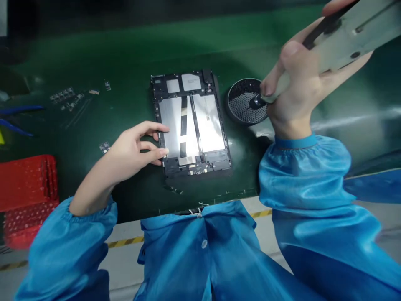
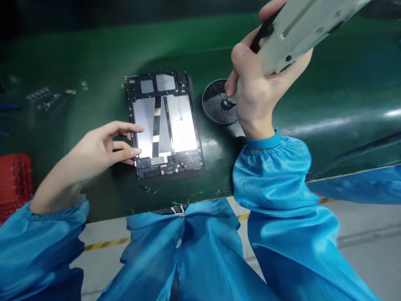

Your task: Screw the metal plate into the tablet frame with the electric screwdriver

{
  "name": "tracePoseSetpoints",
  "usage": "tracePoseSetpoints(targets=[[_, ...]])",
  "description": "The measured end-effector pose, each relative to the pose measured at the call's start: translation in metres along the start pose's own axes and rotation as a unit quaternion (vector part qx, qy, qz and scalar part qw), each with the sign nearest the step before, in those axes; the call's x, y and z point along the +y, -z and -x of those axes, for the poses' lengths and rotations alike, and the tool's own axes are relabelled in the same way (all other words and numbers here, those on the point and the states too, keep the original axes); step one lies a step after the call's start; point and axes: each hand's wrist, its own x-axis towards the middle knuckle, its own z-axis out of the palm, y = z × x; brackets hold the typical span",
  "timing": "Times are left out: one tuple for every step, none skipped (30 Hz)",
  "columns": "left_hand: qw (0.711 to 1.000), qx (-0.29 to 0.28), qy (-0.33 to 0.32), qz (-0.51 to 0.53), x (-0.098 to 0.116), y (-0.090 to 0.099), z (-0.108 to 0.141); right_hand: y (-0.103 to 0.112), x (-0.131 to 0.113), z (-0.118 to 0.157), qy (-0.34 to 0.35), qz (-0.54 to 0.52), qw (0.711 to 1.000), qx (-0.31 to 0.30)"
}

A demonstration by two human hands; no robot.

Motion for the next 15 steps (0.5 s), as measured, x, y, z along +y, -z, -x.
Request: tracePoseSetpoints(targets=[[1.000,0.001,-0.003,0.004,0.000,0.001,0.000,-0.002,-0.002,0.001,-0.001,-0.001,1.000,-0.001],[1.000,0.005,-0.006,0.010,-0.001,0.001,0.001,-0.003,-0.005,0.003,-0.004,-0.001,1.000,-0.001],[1.000,0.012,-0.008,0.015,-0.003,0.001,0.002,-0.005,-0.007,0.004,-0.007,0.000,1.000,0.002],[1.000,0.019,-0.010,0.021,-0.005,0.000,0.002,-0.005,-0.010,0.004,-0.010,0.002,1.000,0.004],[0.999,0.023,-0.011,0.027,-0.007,-0.001,0.003,-0.006,-0.012,0.005,-0.012,0.006,1.000,0.006],[0.999,0.025,-0.013,0.031,-0.009,-0.002,0.003,-0.006,-0.013,0.005,-0.016,0.009,1.000,0.009],[0.999,0.026,-0.017,0.035,-0.010,-0.002,0.004,-0.006,-0.014,0.006,-0.019,0.011,1.000,0.013],[0.999,0.025,-0.020,0.037,-0.011,-0.003,0.004,-0.005,-0.014,0.007,-0.023,0.012,0.999,0.018],[0.999,0.026,-0.024,0.038,-0.012,-0.004,0.004,-0.005,-0.014,0.007,-0.028,0.011,0.999,0.027],[0.999,0.027,-0.027,0.038,-0.012,-0.004,0.004,-0.005,-0.013,0.008,-0.035,0.011,0.999,0.036],[0.999,0.030,-0.028,0.036,-0.011,-0.005,0.004,-0.006,-0.012,0.008,-0.041,0.012,0.998,0.046],[0.998,0.035,-0.028,0.033,-0.011,-0.005,0.005,-0.006,-0.011,0.008,-0.048,0.015,0.997,0.055],[0.998,0.038,-0.027,0.029,-0.011,-0.005,0.005,-0.006,-0.010,0.008,-0.051,0.019,0.996,0.063],[0.999,0.039,-0.026,0.026,-0.010,-0.005,0.005,-0.007,-0.009,0.007,-0.053,0.023,0.996,0.071],[0.999,0.039,-0.026,0.024,-0.010,-0.005,0.006,-0.007,-0.009,0.007,-0.052,0.029,0.995,0.076]])
